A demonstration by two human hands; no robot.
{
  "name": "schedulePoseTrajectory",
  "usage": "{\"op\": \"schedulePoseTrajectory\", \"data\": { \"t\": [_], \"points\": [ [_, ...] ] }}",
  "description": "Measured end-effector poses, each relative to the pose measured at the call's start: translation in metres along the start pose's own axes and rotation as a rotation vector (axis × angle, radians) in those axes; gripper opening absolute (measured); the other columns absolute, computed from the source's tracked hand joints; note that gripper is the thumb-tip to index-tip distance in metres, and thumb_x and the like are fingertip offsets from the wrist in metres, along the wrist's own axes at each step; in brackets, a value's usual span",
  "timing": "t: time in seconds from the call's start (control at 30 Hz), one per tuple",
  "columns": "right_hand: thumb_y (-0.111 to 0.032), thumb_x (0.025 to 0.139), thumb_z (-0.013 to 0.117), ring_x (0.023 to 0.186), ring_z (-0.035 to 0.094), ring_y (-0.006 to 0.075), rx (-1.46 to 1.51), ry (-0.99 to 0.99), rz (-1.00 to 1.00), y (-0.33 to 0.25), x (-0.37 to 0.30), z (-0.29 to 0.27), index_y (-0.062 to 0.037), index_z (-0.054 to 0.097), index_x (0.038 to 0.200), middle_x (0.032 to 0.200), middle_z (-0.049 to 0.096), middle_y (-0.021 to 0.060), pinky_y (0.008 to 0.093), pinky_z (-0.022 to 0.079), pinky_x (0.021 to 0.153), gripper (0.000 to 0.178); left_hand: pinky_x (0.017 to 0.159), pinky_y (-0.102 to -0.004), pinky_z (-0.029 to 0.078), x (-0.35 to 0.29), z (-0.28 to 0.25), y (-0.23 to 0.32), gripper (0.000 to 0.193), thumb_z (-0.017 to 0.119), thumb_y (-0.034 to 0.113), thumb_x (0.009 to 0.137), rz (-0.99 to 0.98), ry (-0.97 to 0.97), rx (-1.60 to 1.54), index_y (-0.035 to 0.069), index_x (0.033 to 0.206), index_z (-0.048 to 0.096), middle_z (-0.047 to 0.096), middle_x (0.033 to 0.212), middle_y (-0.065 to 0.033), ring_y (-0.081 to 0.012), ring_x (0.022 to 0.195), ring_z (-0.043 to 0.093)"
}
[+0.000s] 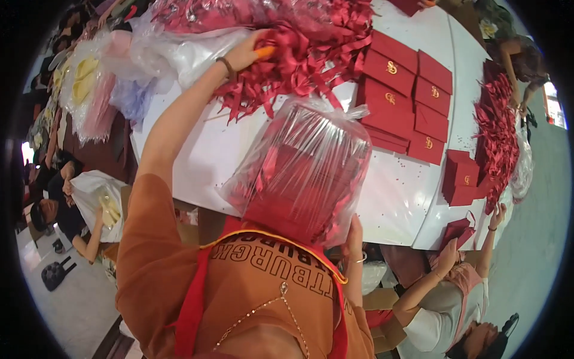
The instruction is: Sorting and packing small red paper items into plastic bags.
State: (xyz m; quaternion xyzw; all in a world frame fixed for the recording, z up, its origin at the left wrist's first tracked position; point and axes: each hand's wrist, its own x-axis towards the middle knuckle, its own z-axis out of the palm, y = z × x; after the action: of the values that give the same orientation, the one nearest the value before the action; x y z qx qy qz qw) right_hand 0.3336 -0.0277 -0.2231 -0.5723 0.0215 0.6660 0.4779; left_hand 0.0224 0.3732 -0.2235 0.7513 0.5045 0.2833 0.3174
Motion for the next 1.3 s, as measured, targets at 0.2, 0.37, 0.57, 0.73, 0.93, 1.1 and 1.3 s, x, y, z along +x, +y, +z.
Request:
{"op": "schedulePoseTrajectory", "data": {
  "t": [0.2, 0.37, 0.57, 0.73, 0.93, 1.1, 1.3],
  "points": [
    [-0.027, 0.090, 0.039, 0.091, 0.053, 0.0152, -0.042, -0.079, 0.021, -0.007, 0.021, -0.014, -0.0029, 0.051, 0.108, 0.103, 0.056, 0.0039, 0.0287, 0.043, 0.079, 0.032, 0.081, -0.0351, 0.041, -0.062, -0.054, 0.064, 0.035, 0.056, 0.022, 0.077, 0.145, -0.151, 0.163, 0.006, 0.108, 0.050, 0.056, 0.108, -0.0135, -0.0297, 0.100, 0.052],
    [-0.032, 0.090, 0.040, 0.092, 0.053, 0.0155, -0.010, -0.015, 0.035, -0.021, 0.011, 0.001, -0.0043, 0.047, 0.113, 0.104, 0.055, 0.0046, 0.0292, 0.043, 0.078, 0.037, 0.066, -0.0404, 0.041, -0.157, -0.033, 0.020, 0.018, 0.050, 0.008, 0.071, -0.139, -0.216, 0.550, 0.007, 0.088, 0.054, 0.058, 0.092, -0.0086, -0.0296, 0.088, 0.053],
    [-0.026, 0.089, 0.045, 0.104, 0.048, 0.0195, -0.703, 0.138, -0.644, -0.081, -0.014, 0.067, -0.0022, 0.047, 0.116, 0.114, 0.051, 0.0085, 0.0304, 0.035, 0.089, 0.036, 0.063, -0.0372, 0.035, -0.193, -0.005, -0.003, 0.030, 0.052, 0.004, 0.068, 0.103, -0.040, 0.909, 0.011, 0.097, 0.049, 0.057, 0.082, -0.0056, -0.0220, 0.075, 0.052],
    [-0.025, 0.071, 0.065, 0.119, 0.033, 0.0310, -1.521, -0.171, -1.131, -0.082, -0.062, 0.159, -0.0056, 0.051, 0.115, 0.122, 0.044, 0.0136, 0.0406, 0.024, 0.099, 0.050, 0.069, -0.0381, 0.040, -0.237, -0.028, 0.001, 0.036, 0.047, 0.000, 0.071, -0.152, -0.159, 0.568, 0.008, 0.106, 0.044, 0.057, 0.088, -0.0135, -0.0299, 0.078, 0.054],
    [-0.054, 0.070, 0.059, 0.128, 0.013, 0.0384, -2.095, -0.248, -1.204, -0.034, -0.055, 0.208, -0.0159, 0.041, 0.127, 0.138, 0.021, 0.0160, 0.0600, 0.007, 0.097, 0.071, 0.067, -0.0324, 0.044, -0.308, -0.040, -0.003, 0.038, 0.041, -0.006, 0.066, -0.303, 0.033, 0.008, 0.005, 0.101, 0.050, 0.053, 0.090, -0.0130, -0.0231, 0.080, 0.053],
    [-0.058, 0.069, 0.056, 0.129, 0.009, 0.0402, -2.092, -0.195, -1.102, -0.021, -0.038, 0.197, -0.0189, 0.032, 0.133, 0.141, 0.015, 0.0167, 0.0631, 0.003, 0.095, 0.078, 0.059, -0.0210, 0.040, -0.326, -0.058, 0.009, 0.036, 0.044, 0.000, 0.072, -0.617, -0.019, -0.549, 0.005, 0.106, 0.051, 0.053, 0.083, -0.0025, -0.0106, 0.076, 0.050],
    [-0.063, 0.067, 0.054, 0.130, 0.009, 0.0382, -2.081, -0.158, -1.177, -0.019, -0.028, 0.187, -0.0199, 0.034, 0.132, 0.141, 0.015, 0.0153, 0.0616, 0.002, 0.096, 0.080, 0.062, -0.0262, 0.041, -0.314, -0.078, 0.024, 0.026, 0.045, 0.009, 0.082, -0.393, 0.199, -0.310, 0.009, 0.106, 0.053, 0.057, 0.075, -0.0058, -0.0144, 0.065, 0.050]
  ]
}}
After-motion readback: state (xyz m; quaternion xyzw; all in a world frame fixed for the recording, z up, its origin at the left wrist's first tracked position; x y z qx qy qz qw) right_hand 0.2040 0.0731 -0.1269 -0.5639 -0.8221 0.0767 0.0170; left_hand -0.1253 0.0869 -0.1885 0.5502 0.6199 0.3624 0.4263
